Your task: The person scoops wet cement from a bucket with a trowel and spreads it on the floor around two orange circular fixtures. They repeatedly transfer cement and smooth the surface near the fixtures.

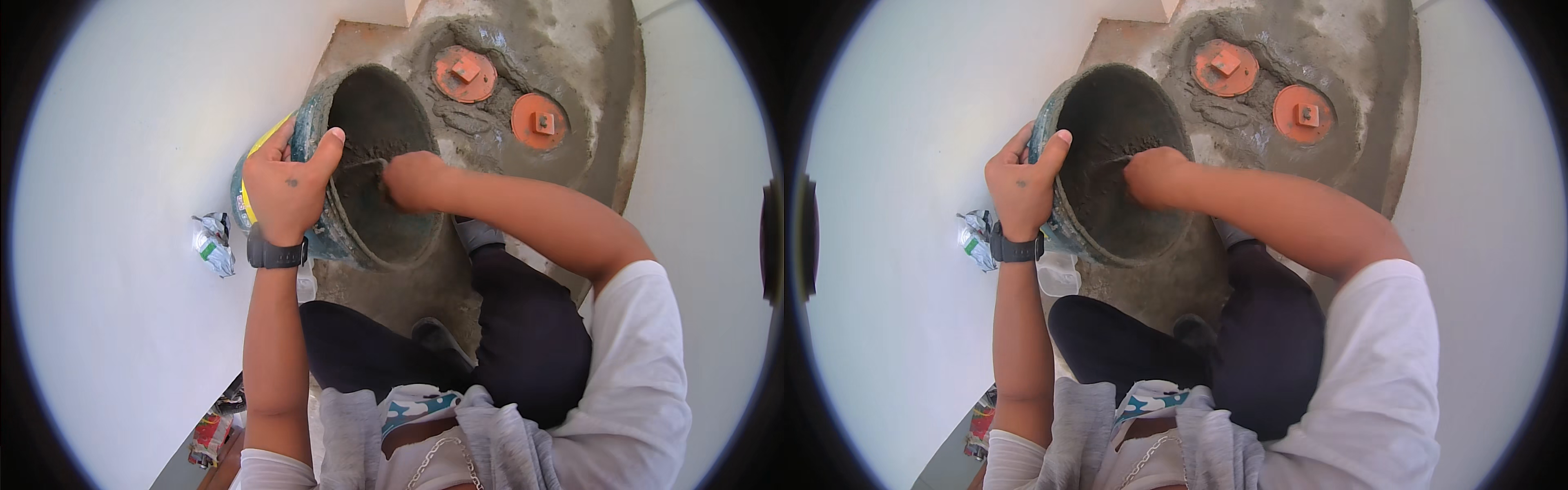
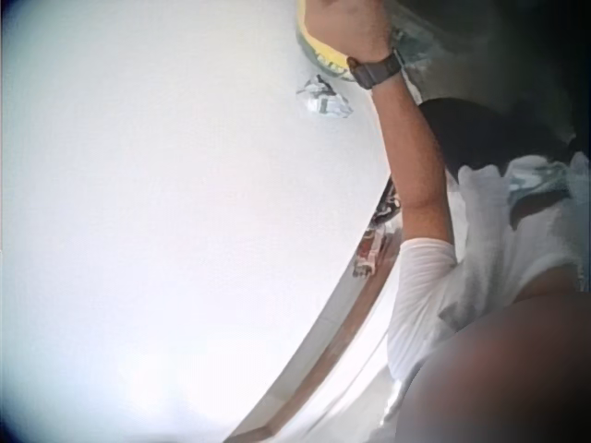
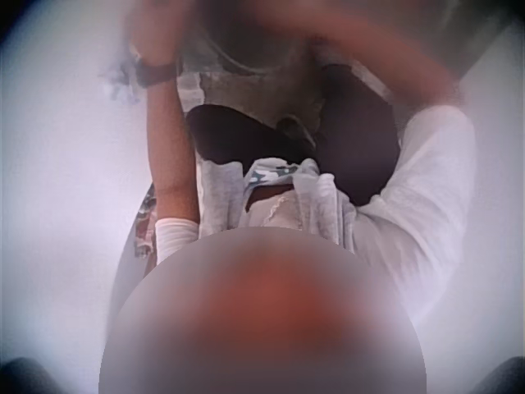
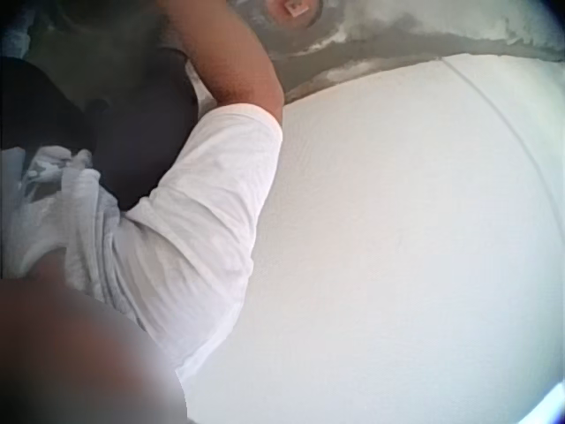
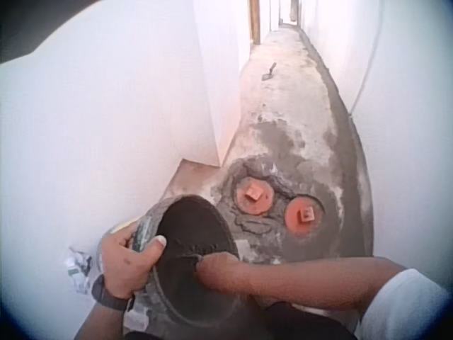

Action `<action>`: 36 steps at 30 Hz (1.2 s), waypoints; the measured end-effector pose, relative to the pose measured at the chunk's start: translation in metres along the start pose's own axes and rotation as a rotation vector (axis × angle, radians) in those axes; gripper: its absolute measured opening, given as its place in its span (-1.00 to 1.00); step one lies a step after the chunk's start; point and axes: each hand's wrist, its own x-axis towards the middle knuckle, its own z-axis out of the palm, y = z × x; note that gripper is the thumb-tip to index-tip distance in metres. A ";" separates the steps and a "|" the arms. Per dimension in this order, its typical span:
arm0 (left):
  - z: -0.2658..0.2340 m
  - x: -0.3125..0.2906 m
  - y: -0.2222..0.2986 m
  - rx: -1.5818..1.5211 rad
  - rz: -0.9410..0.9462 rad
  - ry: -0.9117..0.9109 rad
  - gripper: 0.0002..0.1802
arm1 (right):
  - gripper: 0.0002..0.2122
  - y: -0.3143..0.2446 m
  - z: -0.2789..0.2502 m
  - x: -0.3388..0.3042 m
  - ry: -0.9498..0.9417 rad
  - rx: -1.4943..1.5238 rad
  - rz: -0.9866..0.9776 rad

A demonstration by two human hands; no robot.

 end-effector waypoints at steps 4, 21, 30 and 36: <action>0.006 0.003 0.005 -0.136 0.025 -0.008 -0.41 | -0.75 0.031 -0.004 -0.073 -0.109 0.014 0.016; 0.049 -0.011 0.016 0.198 0.000 -0.156 -0.38 | -0.75 0.105 0.026 -0.057 0.149 -0.032 -0.071; 0.044 -0.011 0.013 0.012 -0.034 -0.060 -0.31 | -0.83 0.104 0.053 0.014 0.304 -0.069 -0.126; 0.031 -0.011 0.010 0.175 -0.042 -0.001 -0.35 | -0.84 0.055 0.030 0.041 0.369 -0.039 -0.206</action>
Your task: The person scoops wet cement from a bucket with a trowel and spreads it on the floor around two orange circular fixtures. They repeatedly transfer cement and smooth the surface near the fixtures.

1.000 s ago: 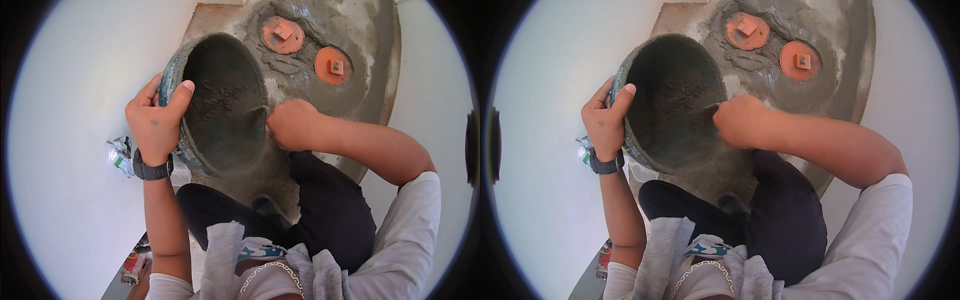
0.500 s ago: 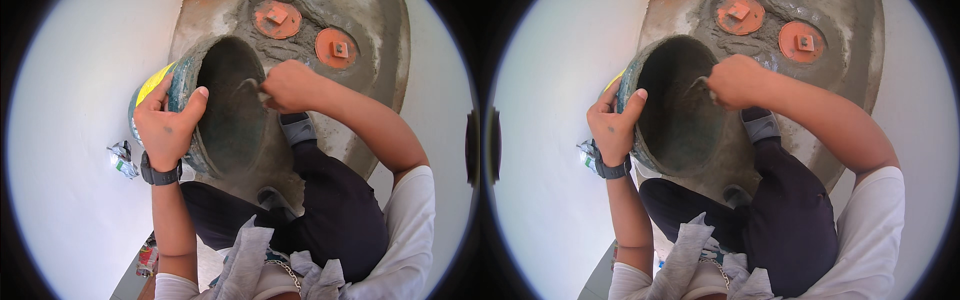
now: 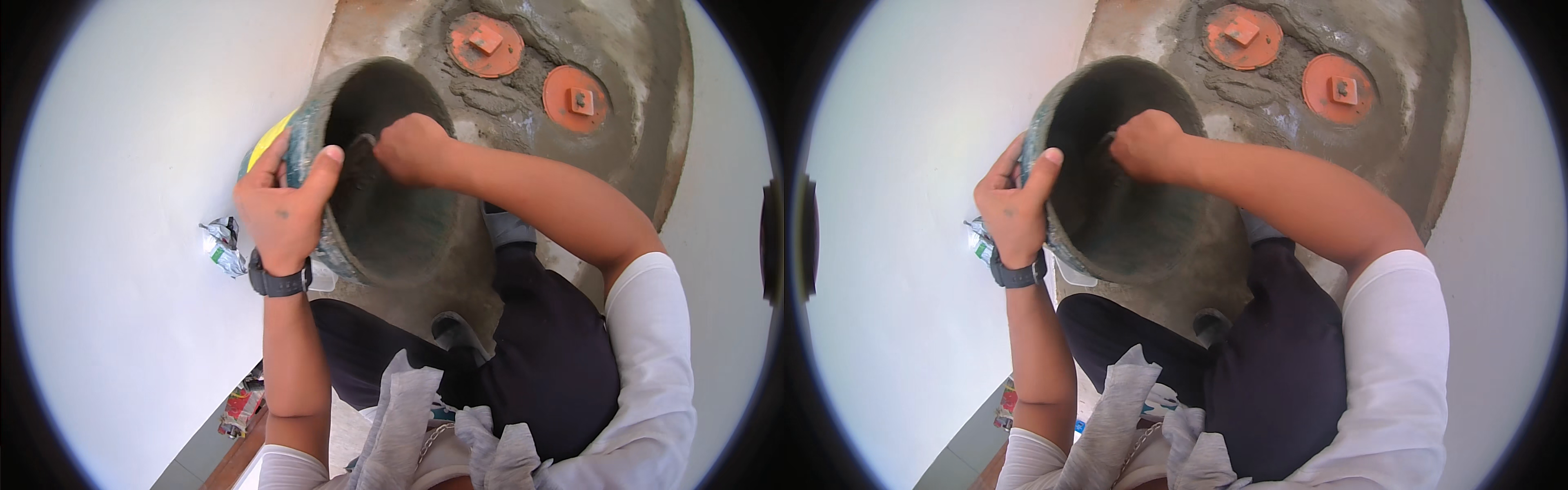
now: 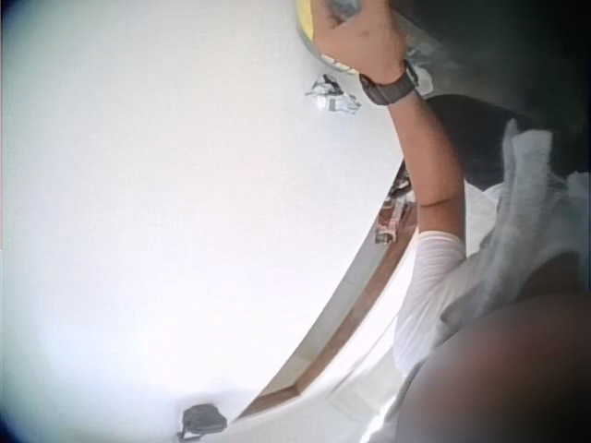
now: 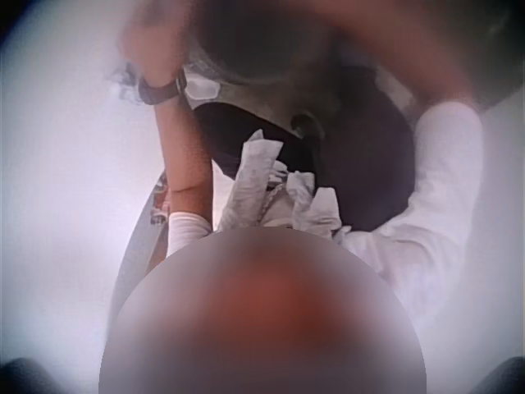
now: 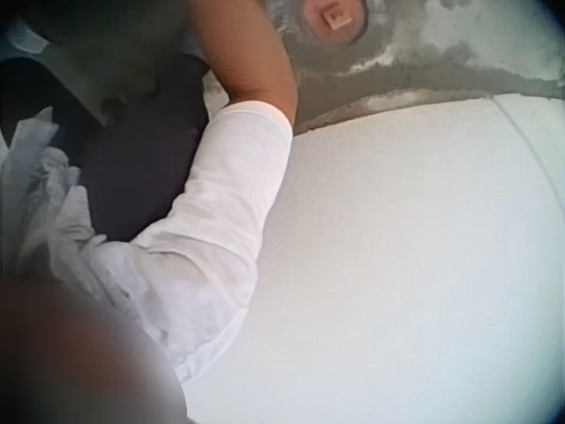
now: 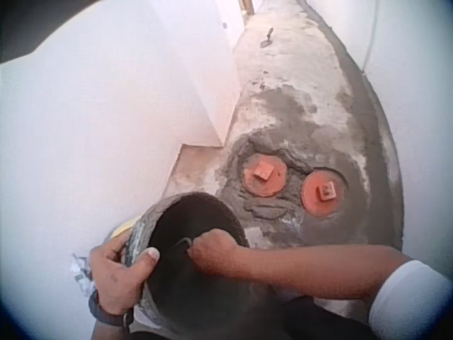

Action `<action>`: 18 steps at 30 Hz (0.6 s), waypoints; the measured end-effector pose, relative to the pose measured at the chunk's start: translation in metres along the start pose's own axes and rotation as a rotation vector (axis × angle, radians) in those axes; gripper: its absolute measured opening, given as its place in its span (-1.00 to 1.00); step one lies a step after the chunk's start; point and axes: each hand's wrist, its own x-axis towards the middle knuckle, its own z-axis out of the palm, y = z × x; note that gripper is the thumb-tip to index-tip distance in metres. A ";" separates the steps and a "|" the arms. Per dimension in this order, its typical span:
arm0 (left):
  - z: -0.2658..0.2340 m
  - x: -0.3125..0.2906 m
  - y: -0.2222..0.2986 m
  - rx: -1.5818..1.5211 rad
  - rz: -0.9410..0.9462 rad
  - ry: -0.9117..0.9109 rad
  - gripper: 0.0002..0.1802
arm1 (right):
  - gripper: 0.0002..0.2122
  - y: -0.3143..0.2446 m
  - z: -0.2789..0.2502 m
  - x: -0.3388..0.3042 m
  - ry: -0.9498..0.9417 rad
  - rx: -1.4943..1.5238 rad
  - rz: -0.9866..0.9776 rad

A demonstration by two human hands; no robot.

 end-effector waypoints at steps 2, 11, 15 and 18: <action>-0.009 -0.007 0.004 -0.137 -0.046 0.039 -0.42 | -0.83 -0.006 -0.011 -0.008 0.106 0.053 -0.017; -0.017 -0.009 0.032 -0.252 -0.045 0.040 -0.55 | -0.79 -0.047 0.001 0.028 0.030 -0.263 0.026; -0.011 -0.009 0.035 -0.396 -0.063 -0.011 -0.56 | -0.76 -0.042 0.026 0.027 -0.016 -0.360 0.086; -0.014 -0.009 0.033 -0.447 -0.080 -0.053 -0.50 | -0.77 -0.039 0.037 0.019 -0.032 -0.286 0.152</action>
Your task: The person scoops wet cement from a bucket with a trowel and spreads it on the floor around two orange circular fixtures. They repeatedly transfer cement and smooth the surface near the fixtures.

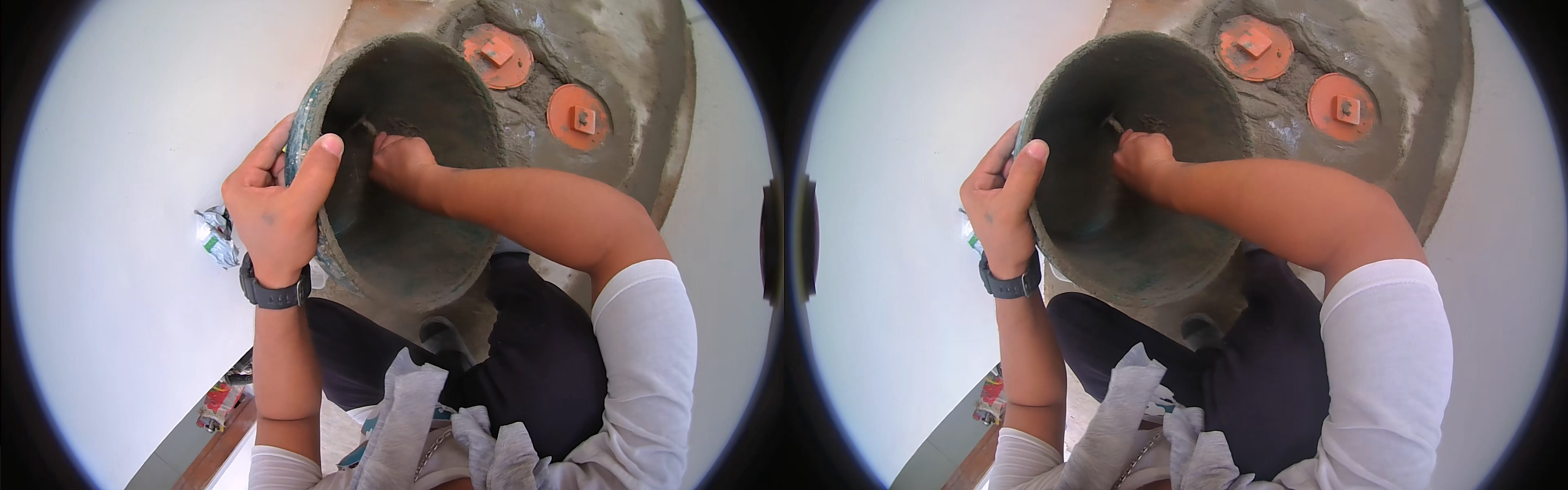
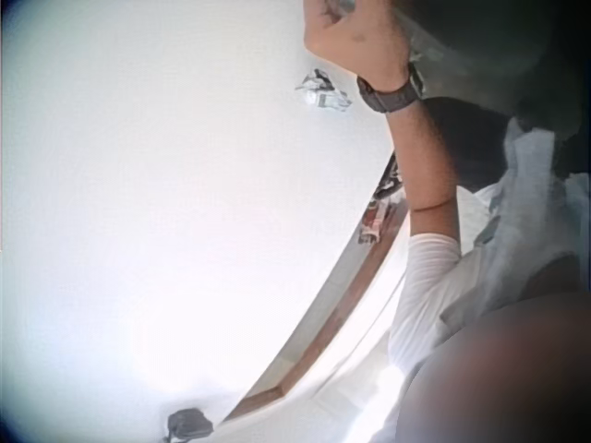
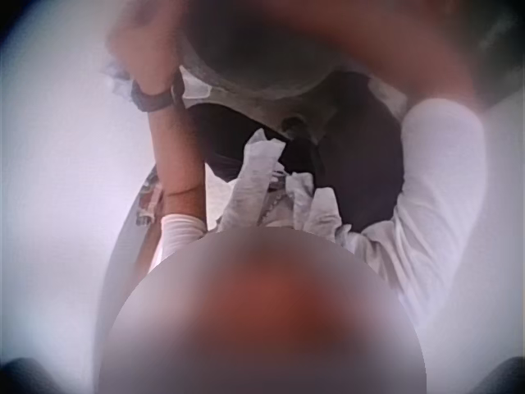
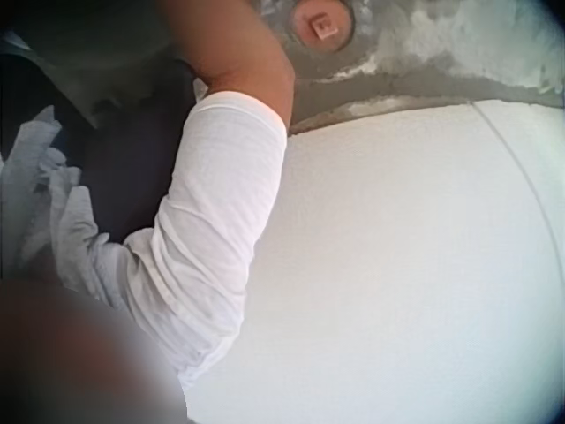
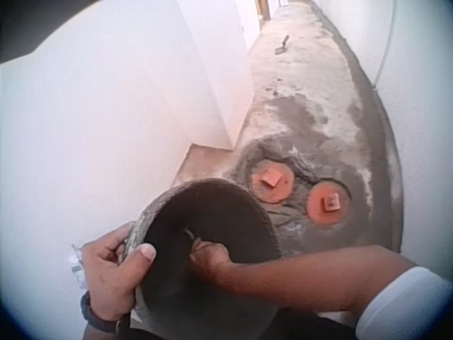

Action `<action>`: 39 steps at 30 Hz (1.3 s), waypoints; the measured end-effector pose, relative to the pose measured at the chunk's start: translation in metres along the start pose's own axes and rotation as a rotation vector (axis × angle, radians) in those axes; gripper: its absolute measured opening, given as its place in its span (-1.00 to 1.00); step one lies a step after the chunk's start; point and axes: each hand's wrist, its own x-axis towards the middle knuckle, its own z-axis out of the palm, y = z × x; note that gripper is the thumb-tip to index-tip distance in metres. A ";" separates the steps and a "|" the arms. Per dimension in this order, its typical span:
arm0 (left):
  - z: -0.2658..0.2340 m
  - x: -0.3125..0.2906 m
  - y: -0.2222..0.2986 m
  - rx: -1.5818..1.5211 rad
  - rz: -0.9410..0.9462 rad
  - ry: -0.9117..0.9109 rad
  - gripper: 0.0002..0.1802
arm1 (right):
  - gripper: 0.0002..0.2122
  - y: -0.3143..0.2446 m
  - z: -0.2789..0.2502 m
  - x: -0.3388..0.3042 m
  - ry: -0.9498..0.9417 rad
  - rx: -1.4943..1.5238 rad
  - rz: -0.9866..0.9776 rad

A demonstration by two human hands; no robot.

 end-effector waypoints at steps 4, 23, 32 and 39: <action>0.008 -0.006 -0.006 -0.041 0.048 -0.031 -0.42 | -0.76 0.007 -0.002 -0.014 -0.294 0.180 -0.129; 0.040 -0.012 0.002 0.233 0.023 0.058 -0.55 | -0.77 0.031 -0.032 -0.097 -0.052 0.370 0.396; 0.034 -0.015 -0.003 0.107 0.080 0.002 -0.48 | -0.79 0.022 -0.027 -0.051 -0.413 0.556 -0.052; 0.014 -0.012 -0.006 0.139 0.041 -0.068 -0.41 | -0.81 0.034 -0.047 -0.009 -0.215 0.381 -0.041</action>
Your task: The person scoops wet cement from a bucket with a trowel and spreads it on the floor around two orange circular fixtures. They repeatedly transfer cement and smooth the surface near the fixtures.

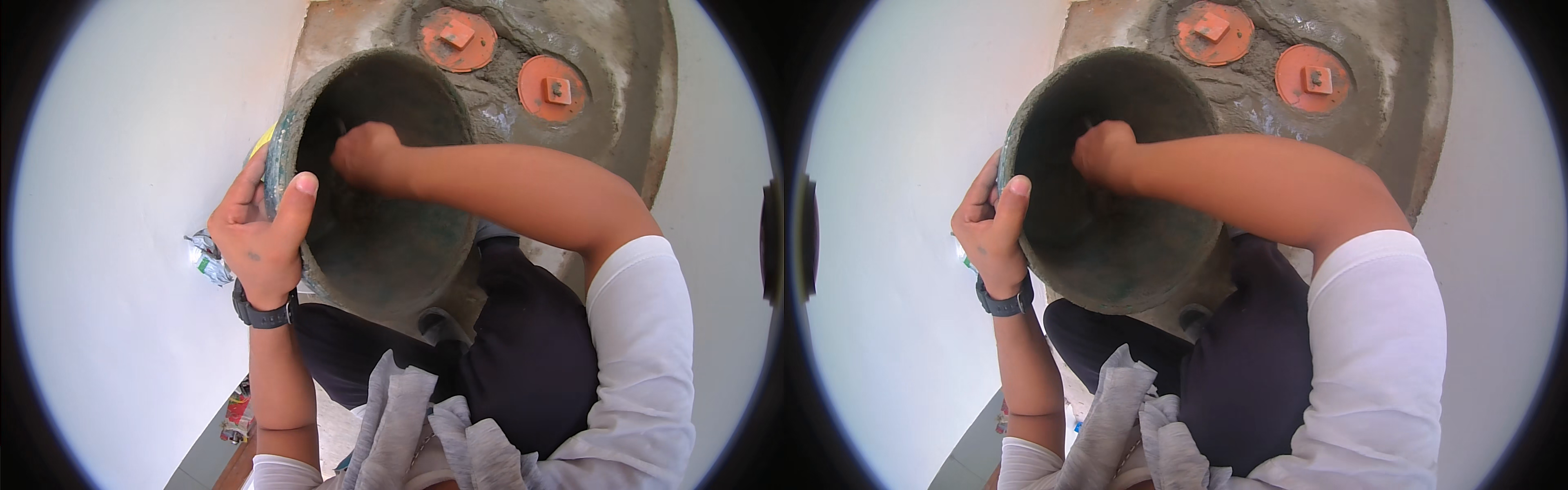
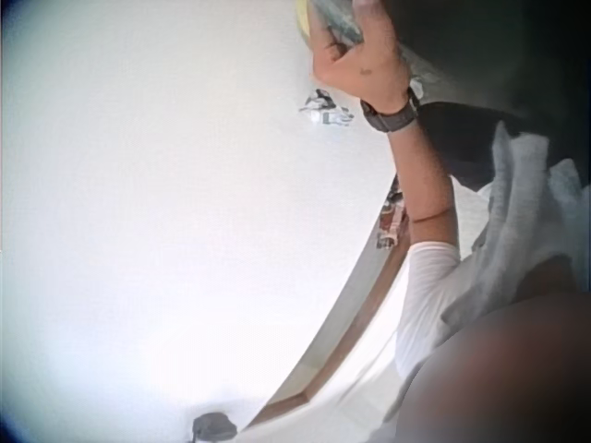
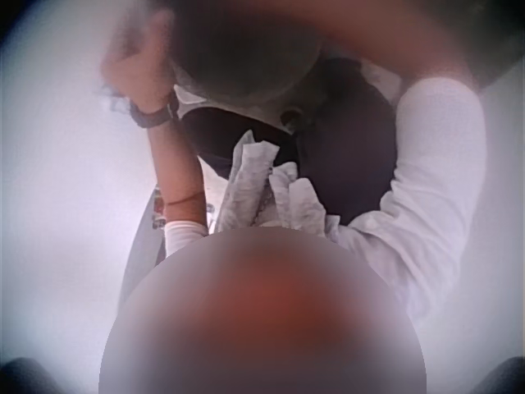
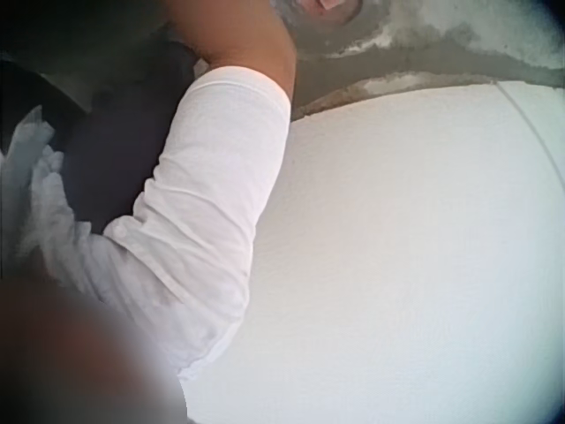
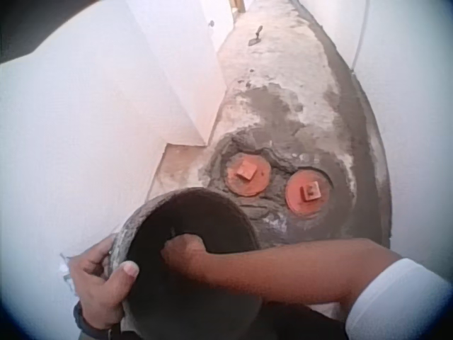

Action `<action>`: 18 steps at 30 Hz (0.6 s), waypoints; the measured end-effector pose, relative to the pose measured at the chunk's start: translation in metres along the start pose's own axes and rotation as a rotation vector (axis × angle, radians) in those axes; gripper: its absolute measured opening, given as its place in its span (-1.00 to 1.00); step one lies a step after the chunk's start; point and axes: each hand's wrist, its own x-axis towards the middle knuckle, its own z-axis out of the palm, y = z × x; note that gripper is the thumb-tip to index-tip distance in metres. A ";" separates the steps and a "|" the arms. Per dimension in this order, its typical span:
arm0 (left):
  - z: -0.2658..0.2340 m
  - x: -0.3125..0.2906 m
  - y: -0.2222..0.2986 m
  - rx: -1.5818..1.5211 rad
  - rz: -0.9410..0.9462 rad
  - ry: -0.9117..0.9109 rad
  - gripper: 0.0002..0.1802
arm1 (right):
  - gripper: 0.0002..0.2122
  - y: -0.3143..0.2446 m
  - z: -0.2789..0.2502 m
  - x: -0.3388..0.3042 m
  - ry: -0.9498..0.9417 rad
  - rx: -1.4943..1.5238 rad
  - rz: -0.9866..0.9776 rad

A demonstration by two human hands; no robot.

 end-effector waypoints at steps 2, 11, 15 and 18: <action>0.003 -0.001 -0.001 -0.001 0.010 0.014 -0.40 | -0.81 -0.014 0.015 0.003 -0.006 0.055 0.084; 0.015 -0.003 0.003 -0.030 0.013 0.019 -0.42 | -0.78 -0.008 0.059 -0.018 -0.165 0.062 -0.018; 0.015 -0.002 0.002 0.009 0.035 -0.013 -0.41 | -0.77 0.019 0.029 -0.033 -0.212 -0.018 -0.206; 0.007 0.000 0.003 0.018 0.009 -0.023 -0.38 | -0.78 0.051 -0.001 -0.024 -0.157 -0.085 -0.321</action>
